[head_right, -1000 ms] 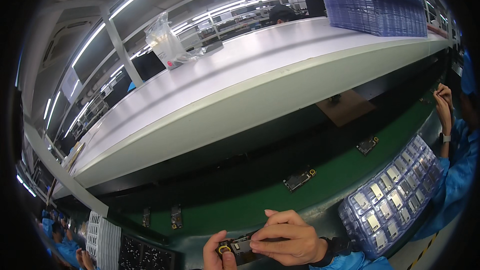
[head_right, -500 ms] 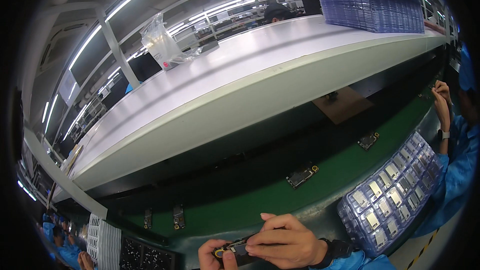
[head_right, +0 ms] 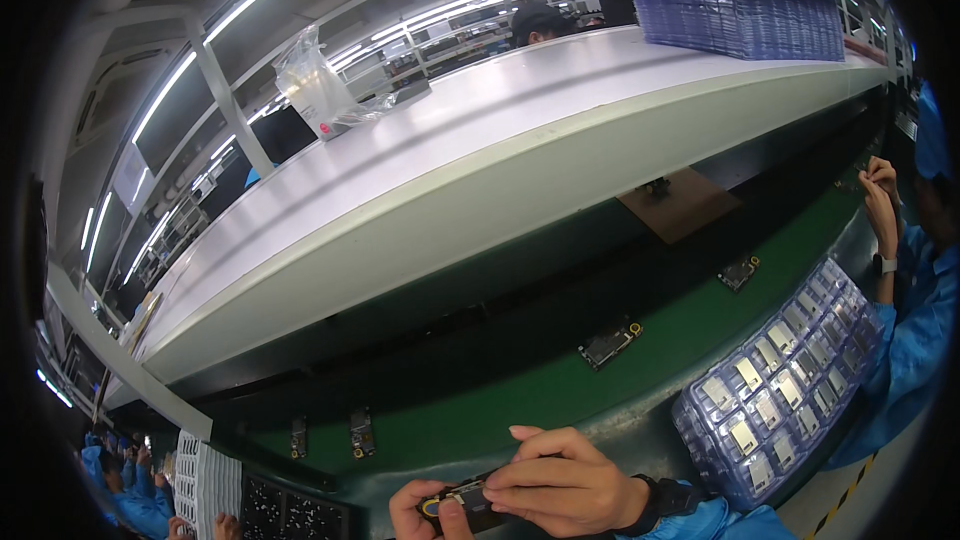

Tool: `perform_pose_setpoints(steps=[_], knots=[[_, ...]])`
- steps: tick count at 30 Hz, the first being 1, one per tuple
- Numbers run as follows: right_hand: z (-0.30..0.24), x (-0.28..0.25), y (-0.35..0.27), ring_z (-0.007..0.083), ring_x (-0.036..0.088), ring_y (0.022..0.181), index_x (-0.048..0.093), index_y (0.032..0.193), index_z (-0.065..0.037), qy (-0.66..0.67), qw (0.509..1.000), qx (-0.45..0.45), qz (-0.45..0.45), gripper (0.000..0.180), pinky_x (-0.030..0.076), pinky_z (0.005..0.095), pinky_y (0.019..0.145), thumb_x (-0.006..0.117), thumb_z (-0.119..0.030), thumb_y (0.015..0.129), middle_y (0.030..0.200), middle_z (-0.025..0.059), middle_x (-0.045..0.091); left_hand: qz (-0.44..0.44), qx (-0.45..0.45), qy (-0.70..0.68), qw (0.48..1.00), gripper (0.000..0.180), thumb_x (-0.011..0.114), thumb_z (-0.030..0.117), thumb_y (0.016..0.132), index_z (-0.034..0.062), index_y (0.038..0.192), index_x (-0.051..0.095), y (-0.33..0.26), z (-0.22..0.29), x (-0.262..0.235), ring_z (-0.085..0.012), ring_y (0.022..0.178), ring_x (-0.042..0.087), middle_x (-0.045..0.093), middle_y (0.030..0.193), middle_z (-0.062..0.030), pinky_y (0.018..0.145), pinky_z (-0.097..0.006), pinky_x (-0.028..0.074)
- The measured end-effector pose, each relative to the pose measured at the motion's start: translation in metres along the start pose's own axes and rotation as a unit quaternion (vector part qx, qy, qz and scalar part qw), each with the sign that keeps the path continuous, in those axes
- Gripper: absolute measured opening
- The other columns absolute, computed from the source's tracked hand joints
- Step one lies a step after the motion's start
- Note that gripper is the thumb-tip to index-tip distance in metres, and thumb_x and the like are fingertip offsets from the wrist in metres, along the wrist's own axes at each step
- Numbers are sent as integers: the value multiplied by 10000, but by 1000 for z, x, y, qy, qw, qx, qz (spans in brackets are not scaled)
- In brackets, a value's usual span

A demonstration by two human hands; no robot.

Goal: Assembling small electronic components and boards on a factory production line.

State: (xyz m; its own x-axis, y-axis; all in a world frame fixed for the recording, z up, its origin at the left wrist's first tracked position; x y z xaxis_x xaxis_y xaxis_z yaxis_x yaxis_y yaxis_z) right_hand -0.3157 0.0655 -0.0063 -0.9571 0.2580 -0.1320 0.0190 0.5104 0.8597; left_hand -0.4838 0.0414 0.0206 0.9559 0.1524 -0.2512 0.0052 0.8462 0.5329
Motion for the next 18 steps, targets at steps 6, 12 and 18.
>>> perform_pose_setpoints(steps=[6, 12, 18], knots=[[3, 3, 7, 215, 615, 961, 765, 1032, -87, 0, 998, 62, 23, 340, 541, 369, 868, 864, -144, 712, 1023, 50, 709, -5, 79, 85, 993, 220, 571, 77, 982, -38, 1160, 514, 0, -7, -8, -128, 811, 543, 579, 1027, -107, 743, -253, 472], [3, -5, -4, 230, 630, 948, 736, 1083, -55, 73, 991, 105, -32, 389, 540, 304, 747, 860, -129, 722, 1033, 88, 671, -19, 76, 73, 994, 222, 570, 79, 980, -41, 1156, 506, 2, -6, -5, -143, 810, 559, 586, 1014, -118, 741, -265, 482], [-1, 2, 1, 244, 610, 999, 783, 968, -122, -17, 998, 51, 39, 297, 524, 375, 875, 885, -171, 694, 1092, 100, 638, -15, 43, 42, 998, 229, 575, 87, 982, -43, 1156, 498, -1, -12, -5, -147, 807, 559, 594, 1013, -128, 740, -255, 476]])
Point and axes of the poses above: each hand's wrist, its own y-axis towards the middle knuckle, its own x-axis out of the palm, z = x × y, the point moved 1 cm from there along y, towards the middle knuckle
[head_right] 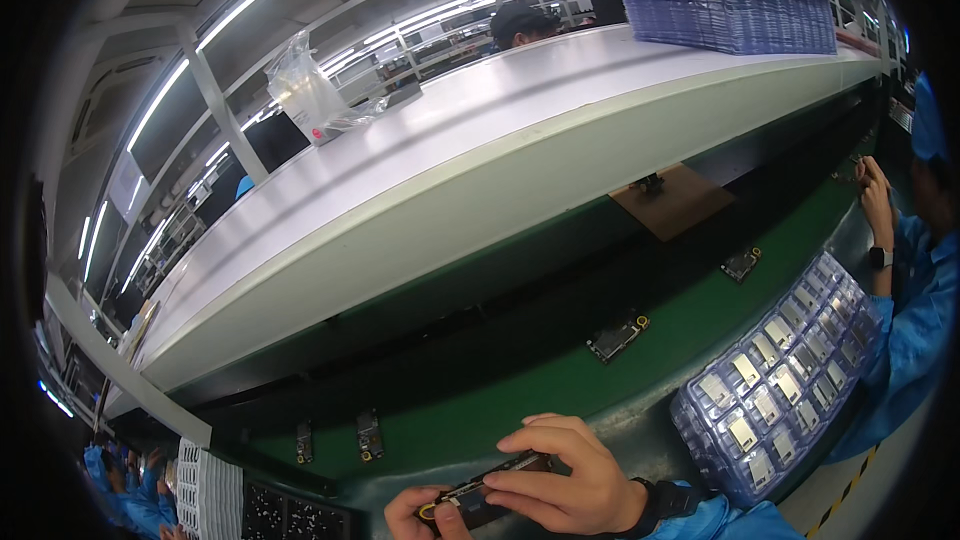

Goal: Assembling small electronic components and boards on a factory production line.

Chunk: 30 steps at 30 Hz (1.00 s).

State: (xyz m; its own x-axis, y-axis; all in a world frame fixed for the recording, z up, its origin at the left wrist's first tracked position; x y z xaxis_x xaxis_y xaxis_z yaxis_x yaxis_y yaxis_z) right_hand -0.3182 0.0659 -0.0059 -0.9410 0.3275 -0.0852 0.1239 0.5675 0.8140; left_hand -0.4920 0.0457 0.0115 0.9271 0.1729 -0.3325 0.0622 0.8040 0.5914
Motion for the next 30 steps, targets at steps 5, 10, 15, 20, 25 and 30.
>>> perform_pose_setpoints(steps=[5, 10, 15, 20, 25, 30], knots=[[-7, -4, 5, 251, 571, 1062, 788, 930, -151, -70, 997, -20, 2, 266, 479, 438, 970, 883, -187, 684, 1137, 104, 620, 25, 97, 108, 989, 203, 595, 73, 971, -28, 1132, 526, 1, 1, 6, -185, 778, 598, 630, 997, -167, 705, -267, 491], [-13, -9, 5, 263, 593, 1013, 717, 893, -80, -67, 995, 62, -31, 248, 507, 370, 896, 866, -144, 704, 1153, 123, 614, 10, 111, 124, 986, 189, 618, 68, 958, -33, 1110, 566, 4, 5, 10, -223, 781, 646, 654, 978, -187, 691, -298, 519], [-11, -12, 3, 239, 616, 951, 671, 893, -44, 9, 992, 115, -54, 220, 527, 316, 793, 834, -93, 753, 1118, 125, 606, -10, 57, 101, 993, 205, 621, 79, 958, -45, 1117, 584, 4, 9, 11, -225, 746, 658, 668, 941, -174, 673, -306, 529], [-14, -14, 2, 209, 626, 903, 665, 897, -32, 32, 987, 145, -63, 190, 533, 285, 755, 813, -72, 784, 1072, 117, 599, -15, 66, 88, 994, 213, 618, 88, 962, -50, 1119, 577, 5, 8, 11, -196, 724, 645, 666, 902, -158, 657, -297, 525], [-16, -18, 1, 202, 627, 901, 679, 896, -31, 50, 980, 182, -66, 166, 530, 282, 760, 804, -85, 800, 1064, 109, 604, -28, 32, 75, 996, 211, 606, 89, 969, -52, 1122, 574, 5, 10, 12, -191, 711, 637, 665, 898, -154, 649, -293, 519], [-15, -18, 4, 199, 627, 903, 684, 901, -26, 63, 972, 209, -84, 161, 528, 283, 763, 798, -92, 809, 1059, 103, 606, -26, -17, 45, 999, 193, 596, 76, 972, -48, 1119, 578, 8, 13, 12, -199, 706, 635, 659, 891, -155, 648, -299, 513]])
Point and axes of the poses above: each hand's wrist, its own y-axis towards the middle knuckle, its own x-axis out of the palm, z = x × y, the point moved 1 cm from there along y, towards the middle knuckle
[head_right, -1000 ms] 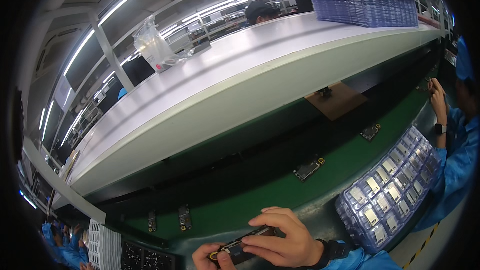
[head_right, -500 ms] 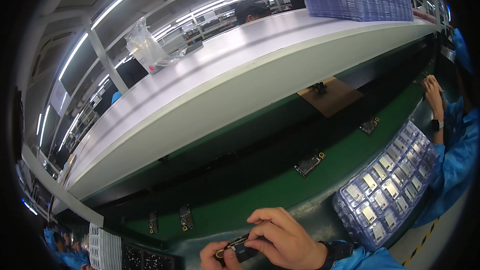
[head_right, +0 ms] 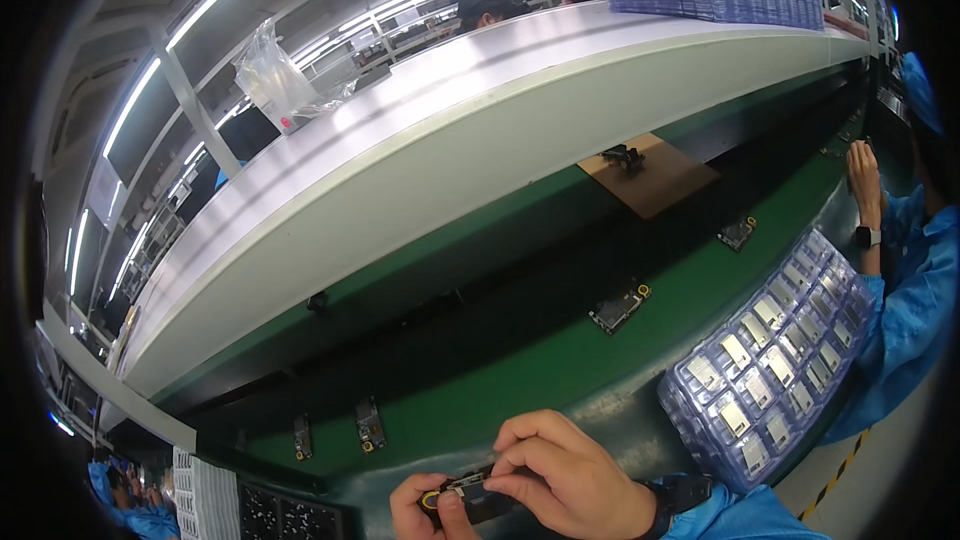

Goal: Assembling small electronic components and boards on a factory production line.

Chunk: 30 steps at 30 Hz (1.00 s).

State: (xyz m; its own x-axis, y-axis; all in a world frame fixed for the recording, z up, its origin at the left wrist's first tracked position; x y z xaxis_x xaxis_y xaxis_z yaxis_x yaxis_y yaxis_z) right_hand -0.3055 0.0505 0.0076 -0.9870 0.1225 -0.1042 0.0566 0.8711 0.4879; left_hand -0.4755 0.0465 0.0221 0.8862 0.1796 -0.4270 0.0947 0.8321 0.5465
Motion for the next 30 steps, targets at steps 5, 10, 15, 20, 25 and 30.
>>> perform_pose_setpoints(steps=[5, 10, 15, 20, 25, 30], knots=[[2, 2, -1, 198, 628, 899, 682, 909, -19, 4, 1000, 14, 17, 153, 526, 282, 766, 787, -86, 819, 1058, 100, 608, -6, 76, 98, 992, 196, 598, 78, 970, -46, 1121, 578, 0, -5, 3, -226, 751, 655, 664, 936, -176, 677, -309, 520], [4, 5, -1, 190, 632, 886, 680, 919, -21, 17, 999, 28, 25, 138, 527, 280, 768, 774, -58, 825, 1053, 95, 610, -9, 39, 54, 998, 200, 609, 79, 964, -44, 1120, 580, -1, -5, 2, -234, 756, 659, 668, 943, -178, 687, -309, 525], [3, 6, -2, 180, 635, 869, 675, 916, -16, 12, 999, 30, 26, 142, 530, 277, 755, 776, -52, 823, 1050, 94, 610, -36, 15, 40, 998, 198, 619, 76, 956, -43, 1111, 584, 1, -1, 0, -234, 752, 660, 669, 934, -174, 689, -309, 526], [3, 9, -1, 191, 643, 871, 670, 912, -15, 11, 999, 29, 35, 149, 532, 280, 744, 780, -51, 818, 1033, 94, 631, -22, 43, 47, 998, 187, 628, 67, 948, -41, 1096, 591, 2, -4, 0, -203, 736, 645, 667, 922, -161, 673, -299, 521], [3, 7, 3, 227, 655, 877, 673, 959, -44, 19, 999, 23, 37, 195, 533, 298, 726, 787, -49, 801, 967, 83, 685, -24, 48, 34, 998, 179, 630, 60, 944, -38, 1089, 593, 3, -6, 1, -176, 709, 626, 661, 878, -141, 651, -284, 511], [10, 4, 4, 258, 651, 880, 678, 1022, -56, -39, 999, -25, 14, 253, 523, 331, 773, 792, -79, 797, 968, 79, 685, -69, 20, 25, 997, 166, 630, 64, 944, -38, 1070, 595, 9, -3, 0, -162, 690, 613, 655, 828, -135, 628, -273, 497]])
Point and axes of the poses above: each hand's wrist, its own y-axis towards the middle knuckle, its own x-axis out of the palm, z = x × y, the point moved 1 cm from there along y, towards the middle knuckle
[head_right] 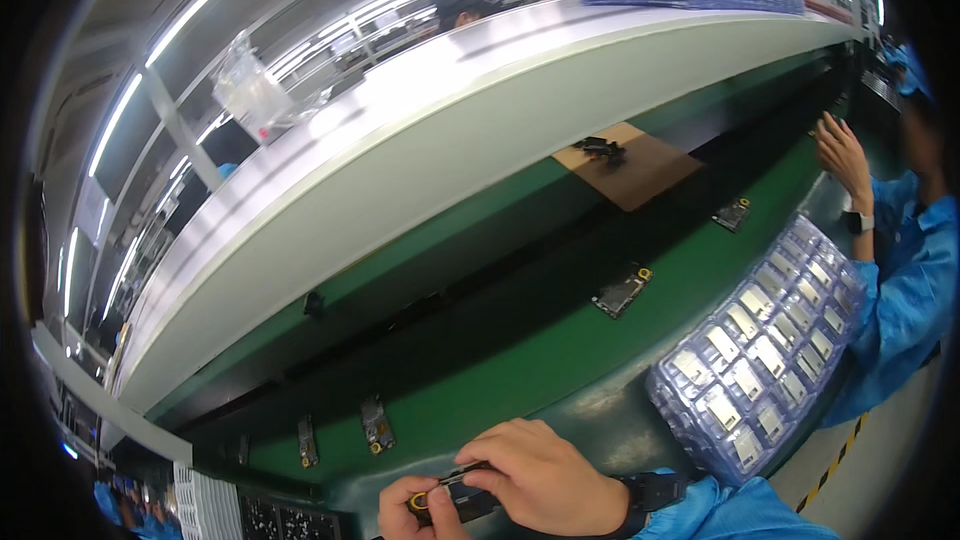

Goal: Assembling small electronic components and boards on a factory production line.

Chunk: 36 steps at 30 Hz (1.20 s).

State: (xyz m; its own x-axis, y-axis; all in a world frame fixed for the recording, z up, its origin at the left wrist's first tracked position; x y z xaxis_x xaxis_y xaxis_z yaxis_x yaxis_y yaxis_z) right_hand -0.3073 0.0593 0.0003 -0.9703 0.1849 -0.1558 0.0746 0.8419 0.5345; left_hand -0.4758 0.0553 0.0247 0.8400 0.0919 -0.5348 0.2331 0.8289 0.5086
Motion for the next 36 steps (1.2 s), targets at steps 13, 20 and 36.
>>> perform_pose_setpoints(steps=[13, 20, 36], knots=[[50, -2, -5, 396, 630, 845, 583, 1015, 65, 165, 970, -109, -138, 243, 505, 423, 721, 594, -171, 957, 921, 240, 659, -96, -98, -157, 978, 252, 583, 90, 988, -6, 1206, 502, -3, -63, 7, -126, 768, 615, 667, 978, -112, 655, -242, 503], [34, -22, -9, 382, 637, 836, 596, 1031, 63, 112, 974, -73, -184, 244, 510, 413, 718, 605, -166, 948, 922, 239, 662, -128, -113, -184, 968, 268, 582, 88, 988, -6, 1222, 492, -3, -59, 25, -133, 783, 613, 661, 989, -107, 684, -249, 503], [64, -15, -5, 120, 659, 995, 608, 1310, -5, 321, 881, 193, -290, 408, 520, 259, 869, 690, -109, 924, 1125, 103, 720, -98, -260, -379, 883, 442, 533, -14, 932, -32, 1364, 444, -11, -29, 17, -144, 1059, 553, 561, 1198, -93, 930, -270, 443]])
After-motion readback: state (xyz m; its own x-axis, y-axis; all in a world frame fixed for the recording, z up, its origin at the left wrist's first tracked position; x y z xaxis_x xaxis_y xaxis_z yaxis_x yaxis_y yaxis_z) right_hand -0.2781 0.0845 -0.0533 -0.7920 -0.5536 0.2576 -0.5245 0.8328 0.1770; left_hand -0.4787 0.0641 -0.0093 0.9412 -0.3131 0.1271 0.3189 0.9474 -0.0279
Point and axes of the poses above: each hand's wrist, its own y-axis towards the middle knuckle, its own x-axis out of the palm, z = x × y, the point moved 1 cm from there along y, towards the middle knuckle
